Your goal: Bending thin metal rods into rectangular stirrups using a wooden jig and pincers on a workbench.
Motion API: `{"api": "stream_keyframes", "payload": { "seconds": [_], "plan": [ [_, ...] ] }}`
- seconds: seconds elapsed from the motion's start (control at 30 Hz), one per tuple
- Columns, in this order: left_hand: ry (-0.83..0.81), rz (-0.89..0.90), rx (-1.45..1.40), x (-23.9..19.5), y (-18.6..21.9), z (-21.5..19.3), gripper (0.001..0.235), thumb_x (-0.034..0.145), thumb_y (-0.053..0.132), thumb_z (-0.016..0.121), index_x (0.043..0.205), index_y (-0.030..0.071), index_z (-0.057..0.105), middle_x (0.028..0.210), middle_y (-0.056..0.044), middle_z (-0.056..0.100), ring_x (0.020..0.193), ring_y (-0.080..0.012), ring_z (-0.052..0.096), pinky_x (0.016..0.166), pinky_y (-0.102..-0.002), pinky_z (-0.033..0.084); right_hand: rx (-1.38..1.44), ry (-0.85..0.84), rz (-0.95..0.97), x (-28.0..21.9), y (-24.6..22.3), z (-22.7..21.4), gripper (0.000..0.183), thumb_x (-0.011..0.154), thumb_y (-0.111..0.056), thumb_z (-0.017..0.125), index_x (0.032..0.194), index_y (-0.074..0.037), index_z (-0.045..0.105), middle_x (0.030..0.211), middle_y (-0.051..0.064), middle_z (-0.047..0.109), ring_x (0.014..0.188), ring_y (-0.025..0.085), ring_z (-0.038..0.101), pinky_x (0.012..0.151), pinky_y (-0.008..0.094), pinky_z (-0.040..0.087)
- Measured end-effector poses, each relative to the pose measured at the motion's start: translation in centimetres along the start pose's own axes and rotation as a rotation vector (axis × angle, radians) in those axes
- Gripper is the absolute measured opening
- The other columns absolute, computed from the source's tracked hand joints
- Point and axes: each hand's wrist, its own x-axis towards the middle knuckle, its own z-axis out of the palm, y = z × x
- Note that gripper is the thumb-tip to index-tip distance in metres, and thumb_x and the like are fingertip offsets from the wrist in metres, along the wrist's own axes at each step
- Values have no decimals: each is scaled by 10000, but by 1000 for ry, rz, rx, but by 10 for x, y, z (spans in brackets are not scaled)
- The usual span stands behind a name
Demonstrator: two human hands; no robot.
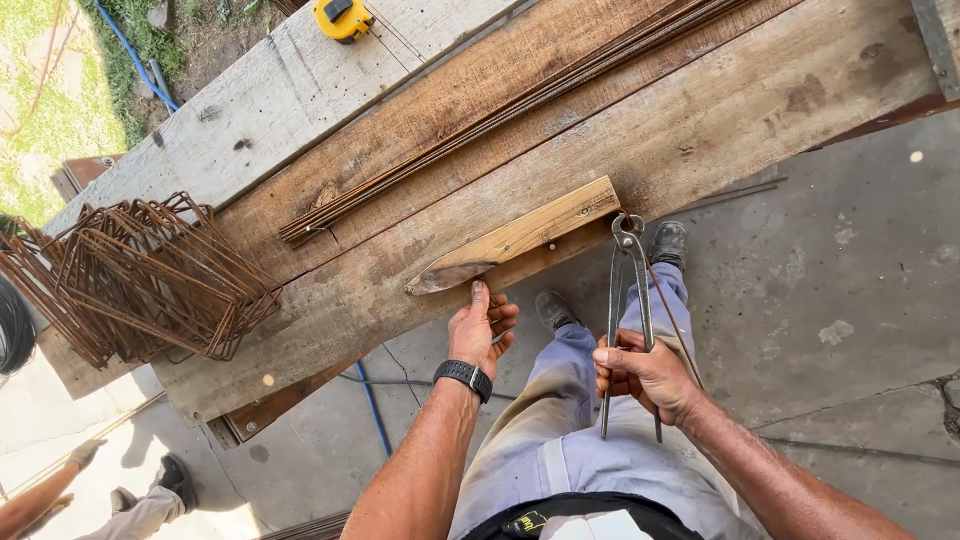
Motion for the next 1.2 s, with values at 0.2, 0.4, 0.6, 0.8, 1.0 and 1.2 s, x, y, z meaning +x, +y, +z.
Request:
{"api": "stream_keyframes", "payload": {
  "seconds": [0.2,0.4,0.6,0.8,1.0,1.2],
  "plan": [
    [-3,3,9,2,-2,0,481,967,623,553,962,153,658,783,-52,760,709,-142,705,628,-272,549,34,12,-23,8,12,6,191,800,-60,789,912,-24,639,621,134,597,564,297,716,581,459,623],
    [-4,8,14,0,0,0,479,969,618,549,959,151,653,783,-51,761,704,-139,702,625,-268,547,46,19,-45,9,14,12,190,800,-56,787,915,-25,639,621,146,610,565,301,716,570,453,617],
    [8,19,14,-2,-1,1,478,969,620,547,958,153,651,779,-51,759,708,-142,699,632,-272,546,36,27,-53,7,13,12,198,790,-72,799,909,-33,646,622,127,614,570,289,720,574,435,618],
    [17,27,-2,2,-5,2,468,973,610,549,959,154,652,777,-53,762,705,-144,705,631,-274,552,52,34,-67,8,15,17,204,798,-72,795,932,-32,646,628,141,613,568,307,716,566,442,613],
    [22,32,-1,-2,-4,2,479,957,627,566,953,157,654,775,-56,762,706,-146,703,634,-272,545,74,20,-77,15,23,17,179,815,-65,781,937,-36,653,633,160,620,575,320,720,569,450,613],
    [32,54,-19,4,-10,2,484,954,629,567,963,152,654,784,-56,766,708,-146,707,632,-270,542,35,-13,-100,11,19,4,168,843,-76,758,963,-17,655,695,188,682,644,327,749,621,465,625]
  ]
}}
